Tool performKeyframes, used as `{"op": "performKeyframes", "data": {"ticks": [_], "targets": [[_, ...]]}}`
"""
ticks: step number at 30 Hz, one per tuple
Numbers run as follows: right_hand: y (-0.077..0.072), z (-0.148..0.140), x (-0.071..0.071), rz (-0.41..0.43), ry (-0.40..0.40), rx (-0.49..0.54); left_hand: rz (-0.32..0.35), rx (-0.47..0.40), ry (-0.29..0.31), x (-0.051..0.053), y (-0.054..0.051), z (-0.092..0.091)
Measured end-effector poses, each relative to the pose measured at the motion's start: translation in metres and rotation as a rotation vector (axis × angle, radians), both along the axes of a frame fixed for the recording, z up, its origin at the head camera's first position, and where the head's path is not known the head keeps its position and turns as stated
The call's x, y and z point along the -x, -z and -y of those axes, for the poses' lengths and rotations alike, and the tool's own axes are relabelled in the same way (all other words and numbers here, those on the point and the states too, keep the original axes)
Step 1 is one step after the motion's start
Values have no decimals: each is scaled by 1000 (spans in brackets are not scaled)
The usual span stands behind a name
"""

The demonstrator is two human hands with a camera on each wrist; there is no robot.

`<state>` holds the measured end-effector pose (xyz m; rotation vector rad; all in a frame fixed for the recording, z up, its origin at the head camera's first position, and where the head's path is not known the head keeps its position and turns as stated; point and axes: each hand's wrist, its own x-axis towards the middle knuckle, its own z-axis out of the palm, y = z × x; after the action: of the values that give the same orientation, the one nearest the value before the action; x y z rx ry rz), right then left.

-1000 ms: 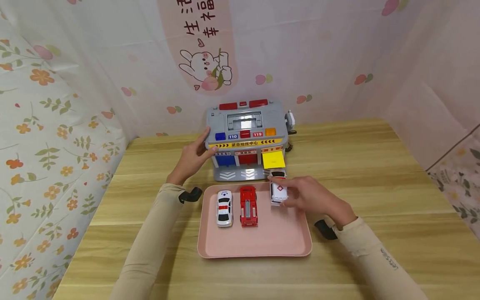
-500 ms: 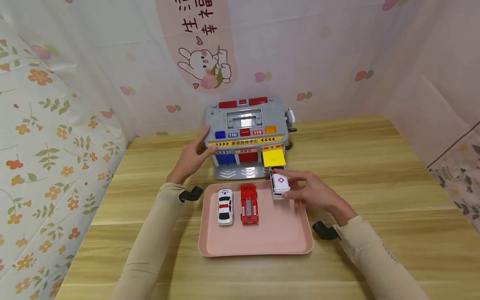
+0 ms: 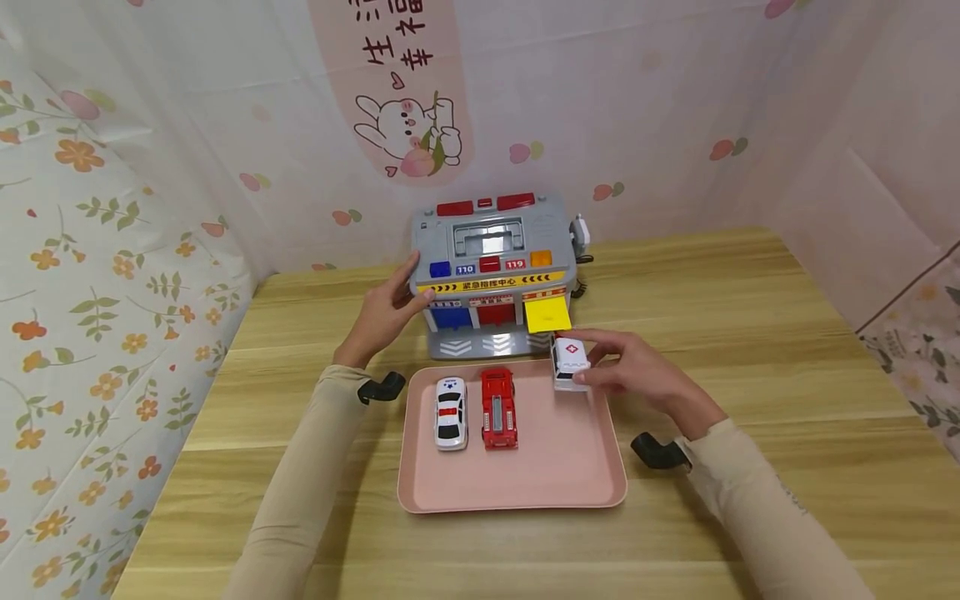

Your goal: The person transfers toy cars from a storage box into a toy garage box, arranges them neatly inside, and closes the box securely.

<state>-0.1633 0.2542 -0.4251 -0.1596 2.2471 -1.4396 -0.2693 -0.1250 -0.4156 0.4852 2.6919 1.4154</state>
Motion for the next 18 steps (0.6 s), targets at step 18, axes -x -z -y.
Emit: {"op": "performKeyframes", "data": {"ticks": [18], "targets": [[3, -21, 50, 141, -134, 53, 5, -23, 0, -1, -1, 0]]}}
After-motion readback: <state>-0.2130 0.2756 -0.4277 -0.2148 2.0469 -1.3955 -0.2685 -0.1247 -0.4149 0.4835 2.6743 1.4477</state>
